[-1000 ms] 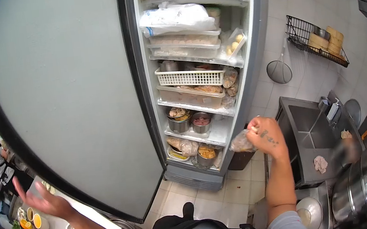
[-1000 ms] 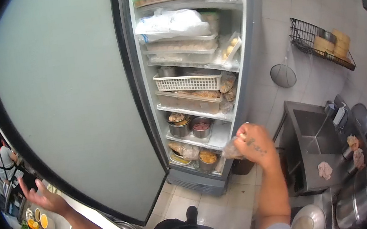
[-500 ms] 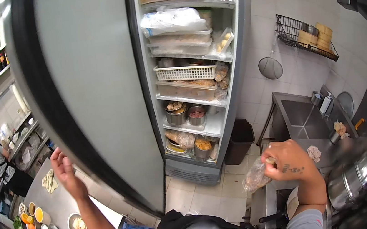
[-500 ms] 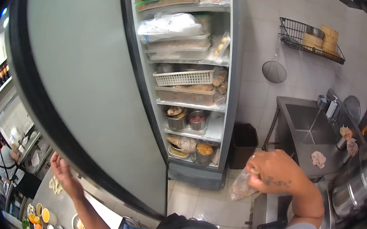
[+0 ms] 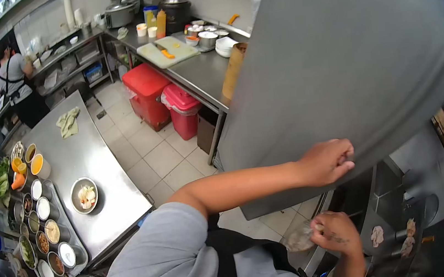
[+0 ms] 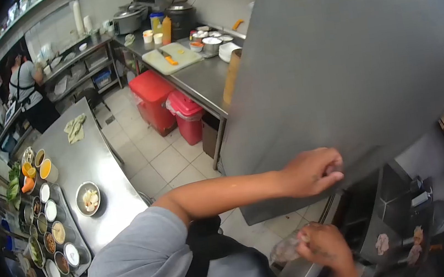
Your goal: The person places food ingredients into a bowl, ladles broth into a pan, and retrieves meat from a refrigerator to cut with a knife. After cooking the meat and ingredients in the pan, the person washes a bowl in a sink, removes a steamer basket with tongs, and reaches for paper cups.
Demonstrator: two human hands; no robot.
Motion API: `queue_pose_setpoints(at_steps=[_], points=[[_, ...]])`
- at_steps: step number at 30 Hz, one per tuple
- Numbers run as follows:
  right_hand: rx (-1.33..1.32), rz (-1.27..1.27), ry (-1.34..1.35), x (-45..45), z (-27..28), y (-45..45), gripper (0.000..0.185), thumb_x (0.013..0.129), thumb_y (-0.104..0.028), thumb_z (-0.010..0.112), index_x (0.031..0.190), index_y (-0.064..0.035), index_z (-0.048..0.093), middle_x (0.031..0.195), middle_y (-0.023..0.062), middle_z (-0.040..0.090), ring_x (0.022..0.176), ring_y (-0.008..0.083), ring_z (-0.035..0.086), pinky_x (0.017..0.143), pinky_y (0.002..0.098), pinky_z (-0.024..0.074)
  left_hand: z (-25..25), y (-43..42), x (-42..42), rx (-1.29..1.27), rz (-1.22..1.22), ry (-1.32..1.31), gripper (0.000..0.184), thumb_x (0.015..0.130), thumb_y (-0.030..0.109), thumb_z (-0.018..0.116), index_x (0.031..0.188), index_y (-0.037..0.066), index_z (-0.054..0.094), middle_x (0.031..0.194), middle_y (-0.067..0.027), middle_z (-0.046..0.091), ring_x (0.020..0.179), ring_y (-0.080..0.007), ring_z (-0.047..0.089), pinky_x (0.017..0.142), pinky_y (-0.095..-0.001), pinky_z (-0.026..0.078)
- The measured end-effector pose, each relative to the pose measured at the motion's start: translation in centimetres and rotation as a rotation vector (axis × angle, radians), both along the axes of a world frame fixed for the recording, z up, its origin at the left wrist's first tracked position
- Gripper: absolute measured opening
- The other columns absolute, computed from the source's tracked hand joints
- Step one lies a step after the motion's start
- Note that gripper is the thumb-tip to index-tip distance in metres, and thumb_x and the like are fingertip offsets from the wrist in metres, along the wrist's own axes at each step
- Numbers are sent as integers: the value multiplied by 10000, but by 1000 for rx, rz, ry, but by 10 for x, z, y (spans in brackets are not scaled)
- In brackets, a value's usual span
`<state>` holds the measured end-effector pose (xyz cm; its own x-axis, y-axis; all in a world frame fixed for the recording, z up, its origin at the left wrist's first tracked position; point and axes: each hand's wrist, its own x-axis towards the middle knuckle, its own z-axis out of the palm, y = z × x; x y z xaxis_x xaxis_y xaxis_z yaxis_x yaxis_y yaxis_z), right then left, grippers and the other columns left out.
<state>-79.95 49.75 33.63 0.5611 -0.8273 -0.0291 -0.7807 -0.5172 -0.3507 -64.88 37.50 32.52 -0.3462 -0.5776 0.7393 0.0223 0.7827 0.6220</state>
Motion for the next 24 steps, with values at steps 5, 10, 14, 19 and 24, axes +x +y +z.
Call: queue_pose_setpoints(at_steps=[5,10,14,19,24], points=[[141,-50,27,53,-76,-91,202,653,-181,602,798,-40,605,774,154,612,727,340,599,647,374,480,-39,-77,2,17,192,33,285,766,163,623,961,54,445,845,-93,488,814,-260,483,730,-383,381],[255,-9,-105,119,-165,-202,249,693,-171,627,902,-37,608,908,166,620,868,300,594,752,352,461,-78,-153,33,1,325,-61,309,776,149,595,1017,41,435,954,-110,478,920,-269,455,794,-395,336],[314,-181,-397,243,-135,-209,269,695,-191,683,908,-46,611,920,164,614,895,252,586,782,308,447,-89,-195,63,178,103,-206,380,792,186,581,1093,33,406,1025,-123,480,991,-280,447,856,-427,320],[434,218,-131,274,-212,-345,271,687,-193,650,901,-34,601,871,169,607,825,293,597,738,365,468,-83,-214,86,169,-96,-315,556,808,280,584,1237,20,345,1180,-153,460,1125,-300,413,1003,-458,261],[337,407,-185,349,-218,-400,281,670,-195,631,889,-24,593,856,169,608,786,301,599,684,376,474,-98,-253,183,265,-102,-104,480,759,207,631,1178,49,456,1121,-161,505,1074,-307,469,929,-421,371]])
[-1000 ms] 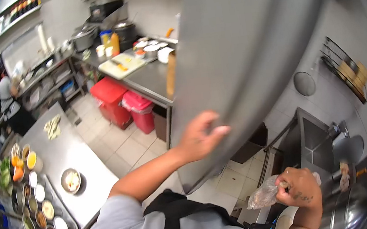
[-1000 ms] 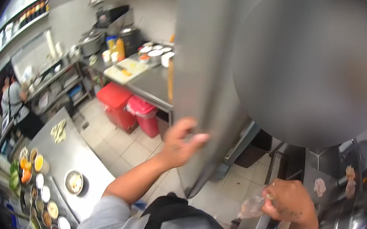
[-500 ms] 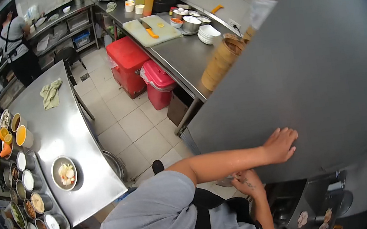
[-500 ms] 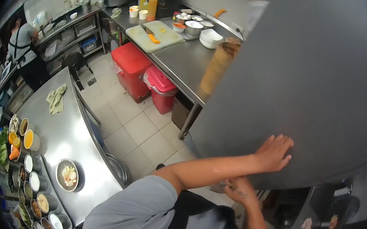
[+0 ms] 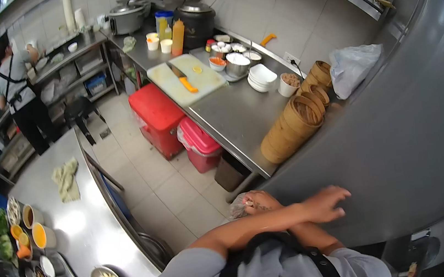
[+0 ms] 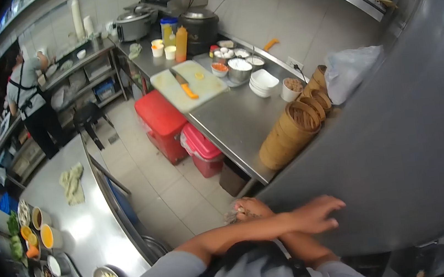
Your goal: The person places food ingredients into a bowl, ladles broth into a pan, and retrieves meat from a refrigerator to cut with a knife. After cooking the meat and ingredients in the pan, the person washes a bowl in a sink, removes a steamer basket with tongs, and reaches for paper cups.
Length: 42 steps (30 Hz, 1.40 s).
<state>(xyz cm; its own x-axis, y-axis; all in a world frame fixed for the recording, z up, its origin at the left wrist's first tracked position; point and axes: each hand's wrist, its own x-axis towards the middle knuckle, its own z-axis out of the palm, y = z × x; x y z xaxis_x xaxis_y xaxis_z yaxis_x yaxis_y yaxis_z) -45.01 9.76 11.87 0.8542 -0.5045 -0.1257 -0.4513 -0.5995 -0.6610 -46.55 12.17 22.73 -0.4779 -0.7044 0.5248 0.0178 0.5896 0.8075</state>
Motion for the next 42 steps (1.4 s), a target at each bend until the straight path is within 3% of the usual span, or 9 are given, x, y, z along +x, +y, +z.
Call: queue_pose_setpoints(at_steps=[5,9,12,15,24,27,29,37,42], points=[[-156,209,-351,77,8,-60,278,662,-179,622,895,-37,567,777,147,607,724,295,596,640,377,458,-54,-20,196,-125,1073,-104,456,591,8,619,1044,35,571,969,-155,567,903,-292,562,797,-368,460],[-22,299,-131,156,57,-91,237,655,-164,607,852,-36,575,717,133,607,681,283,595,615,362,453,-59,14,296,526,1006,-363,425,650,153,695,1034,33,558,1004,-184,583,914,-309,590,756,-386,467],[59,333,-262,213,56,-112,207,639,-137,580,813,-28,550,671,138,592,648,304,581,584,378,439,-85,-5,328,515,990,-179,418,647,185,715,1015,50,568,944,-179,612,901,-309,602,738,-388,470],[14,325,-299,267,55,-142,177,634,-115,557,788,-33,526,663,140,585,638,312,572,570,389,428,-59,-39,363,653,1275,-509,376,633,205,740,942,59,582,872,-156,630,855,-315,605,713,-393,475],[323,375,-529,417,27,-267,204,728,-197,608,837,-51,516,731,125,600,706,297,603,640,415,457,-126,-142,509,101,1532,-556,120,766,80,638,776,3,547,760,-146,513,665,-319,537,598,-385,435],[16,-119,-516,440,2,-322,245,749,-200,613,880,-21,510,835,143,580,791,288,590,673,400,470,-137,-172,536,173,1674,-354,141,818,110,620,762,2,549,744,-149,531,625,-292,532,580,-384,430],[-559,-355,-309,446,-40,-357,290,754,-171,596,957,5,486,910,179,549,879,324,547,702,438,466,-133,-189,559,301,1699,-340,170,847,131,606,755,0,548,659,-155,558,547,-248,530,524,-356,419],[-257,-400,28,449,-77,-417,368,730,-30,523,1053,66,375,964,258,523,909,377,554,740,419,495,-122,-234,647,774,1502,-207,107,804,49,595,749,-3,518,606,-143,575,552,-207,578,488,-345,447],[148,-546,-14,410,-48,-408,548,754,-93,510,1241,10,282,1002,270,555,882,360,591,731,407,482,-135,-287,699,566,1356,-552,101,748,37,592,719,-12,508,618,-151,576,554,-222,581,475,-343,456]])
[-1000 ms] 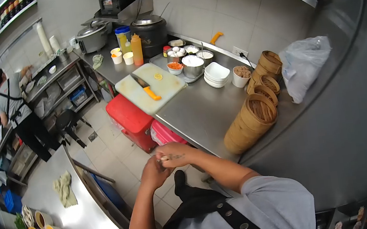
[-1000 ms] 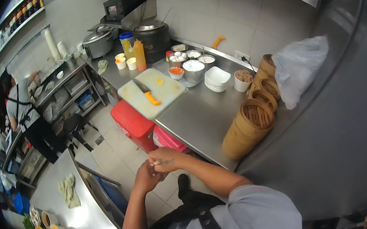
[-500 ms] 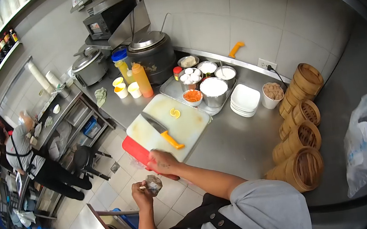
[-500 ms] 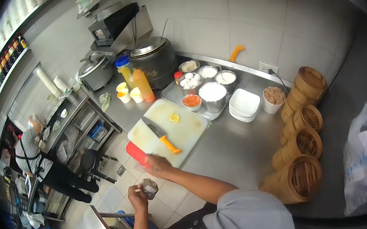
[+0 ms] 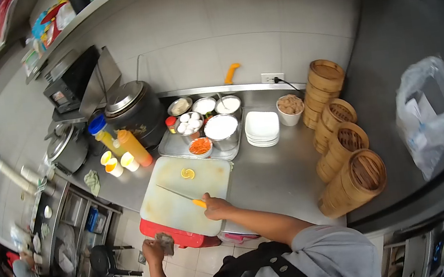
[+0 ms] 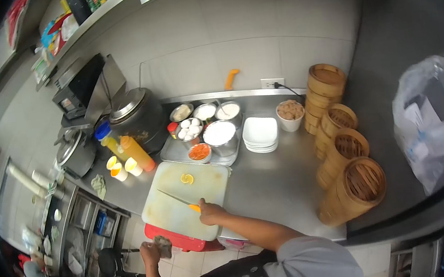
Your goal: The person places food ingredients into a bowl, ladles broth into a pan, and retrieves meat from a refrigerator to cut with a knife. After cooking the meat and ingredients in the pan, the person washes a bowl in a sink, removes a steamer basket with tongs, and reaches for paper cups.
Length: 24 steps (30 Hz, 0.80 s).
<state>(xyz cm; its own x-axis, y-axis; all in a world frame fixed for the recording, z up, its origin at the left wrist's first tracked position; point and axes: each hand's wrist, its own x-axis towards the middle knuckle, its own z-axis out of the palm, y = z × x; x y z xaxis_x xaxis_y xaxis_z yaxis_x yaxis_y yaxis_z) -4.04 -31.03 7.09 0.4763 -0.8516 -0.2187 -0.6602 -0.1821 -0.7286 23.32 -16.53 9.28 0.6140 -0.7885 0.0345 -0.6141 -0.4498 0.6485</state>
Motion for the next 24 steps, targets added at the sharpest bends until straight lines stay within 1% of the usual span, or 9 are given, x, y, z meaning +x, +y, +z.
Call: queue_pose_setpoints(at_steps=[5,6,7,9,10,11,15,21,24], points=[[69,-143,-375,-46,49,33,599,840,-170,552,1346,-110,236,984,133,597,848,229,598,745,351,477,3,-84,-5,-410,-124,814,89,820,78,576,769,55,507,619,-22,505,485,-113,474,450,-257,430],[-209,-120,-522,-46,34,27,564,850,-171,557,1328,-127,262,935,100,591,778,199,594,689,343,490,-7,-101,-9,-425,-217,863,145,823,174,568,788,52,497,631,-34,496,489,-129,481,429,-269,426],[-479,-85,-666,-43,18,22,529,859,-173,562,1311,-144,289,885,67,585,708,168,590,634,334,504,-12,-115,-19,-428,-285,741,203,835,224,554,737,56,496,598,-28,483,487,-134,482,428,-278,422],[181,-273,-790,-48,51,29,377,849,-126,564,1179,-135,383,777,41,553,531,124,539,457,275,475,-46,-144,-25,-184,-308,400,284,816,175,529,558,66,487,505,-27,466,446,-128,465,419,-299,405],[218,-302,-868,-46,47,25,324,849,-154,563,1126,-129,397,734,31,535,484,104,496,406,254,429,-100,-155,-20,-242,-342,580,277,793,150,534,536,47,517,493,-37,494,435,-138,482,425,-306,412],[263,-337,-941,-44,41,22,276,849,-182,561,1073,-124,412,690,21,518,437,84,454,356,234,382,-145,-167,-17,-129,-307,164,266,785,153,557,548,31,552,496,-51,529,459,-152,521,438,-310,424],[222,-548,-445,-37,53,35,227,891,-308,480,920,-84,460,649,105,566,471,199,551,406,317,430,-120,-132,-47,-257,-202,470,96,770,84,624,763,-3,584,646,-78,611,540,-147,588,476,-283,470],[-187,-152,166,6,35,51,301,894,-326,446,933,-31,494,756,239,599,735,407,585,680,470,450,-88,-101,-43,-203,-113,698,56,785,8,594,806,-39,572,686,-75,604,554,-109,589,468,-231,487],[-180,-23,299,32,34,54,266,904,-283,415,929,-30,498,753,220,610,738,386,599,681,477,456,-85,-94,-42,-182,-65,709,49,787,4,585,807,-38,571,679,-69,598,551,-109,587,464,-231,486]])
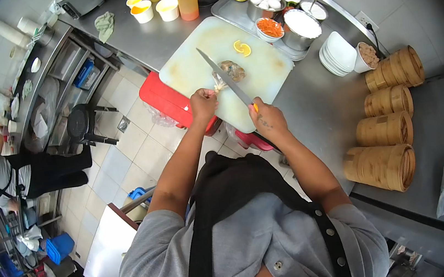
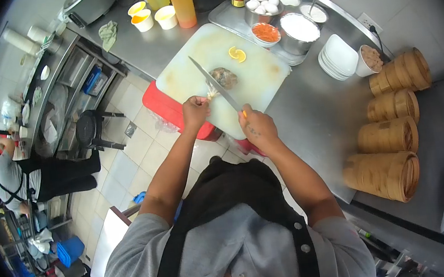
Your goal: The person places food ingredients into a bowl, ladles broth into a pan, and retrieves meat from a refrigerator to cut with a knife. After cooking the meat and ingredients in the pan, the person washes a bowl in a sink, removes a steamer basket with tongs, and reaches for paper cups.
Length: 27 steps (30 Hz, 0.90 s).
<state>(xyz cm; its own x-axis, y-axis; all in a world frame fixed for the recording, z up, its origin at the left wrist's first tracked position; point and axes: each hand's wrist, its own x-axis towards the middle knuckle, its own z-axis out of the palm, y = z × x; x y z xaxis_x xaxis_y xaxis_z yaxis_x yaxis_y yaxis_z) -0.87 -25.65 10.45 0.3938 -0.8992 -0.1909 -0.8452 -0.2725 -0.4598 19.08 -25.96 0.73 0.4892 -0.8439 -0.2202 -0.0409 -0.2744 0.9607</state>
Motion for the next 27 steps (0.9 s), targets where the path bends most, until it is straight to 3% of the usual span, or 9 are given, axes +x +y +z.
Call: queue_pose_setpoints(at_steps=[5,8,12,15,20,23,27], points=[[-56,131,99,11,-23,-2,262,906,-254,381,943,-19,491,722,205,613,704,381,602,667,471,468,-11,7,1,-43,29,-21,101,788,17,586,865,-48,583,678,-69,605,538,-101,577,466,-234,481],[-10,189,148,5,-9,1,261,902,-240,375,943,-10,491,715,205,612,701,381,604,666,470,472,-27,6,7,-48,-28,-259,133,781,27,595,882,-58,610,692,-97,628,556,-123,586,506,-261,487],[60,233,245,-9,-3,1,250,901,-223,374,933,-6,494,710,205,610,694,387,603,664,481,470,-7,8,5,-39,-77,-366,126,759,24,600,850,-55,639,725,-151,643,605,-189,613,576,-298,492],[-24,261,46,5,-30,-11,240,900,-214,375,931,-7,493,694,200,607,669,393,599,653,490,469,-9,10,4,-66,-82,-435,109,747,18,597,817,-49,646,754,-184,640,642,-232,626,602,-311,491],[-61,265,45,35,-47,-31,237,898,-213,384,910,-5,497,706,215,602,696,388,602,659,483,472,-10,12,-1,-97,-101,-630,112,748,13,586,815,-58,642,781,-210,631,661,-251,629,590,-320,486],[-27,295,-5,2,-32,-19,233,899,-217,385,901,-12,496,734,221,606,702,389,601,650,477,473,-16,25,2,-152,31,-723,116,757,16,581,826,-56,640,741,-194,628,634,-240,619,580,-320,482],[83,262,106,-47,10,-9,228,898,-240,423,934,-27,494,729,212,604,687,382,603,636,472,473,-9,52,8,-110,217,-408,125,792,60,606,861,-40,635,666,-78,616,558,-121,550,517,-256,448]])
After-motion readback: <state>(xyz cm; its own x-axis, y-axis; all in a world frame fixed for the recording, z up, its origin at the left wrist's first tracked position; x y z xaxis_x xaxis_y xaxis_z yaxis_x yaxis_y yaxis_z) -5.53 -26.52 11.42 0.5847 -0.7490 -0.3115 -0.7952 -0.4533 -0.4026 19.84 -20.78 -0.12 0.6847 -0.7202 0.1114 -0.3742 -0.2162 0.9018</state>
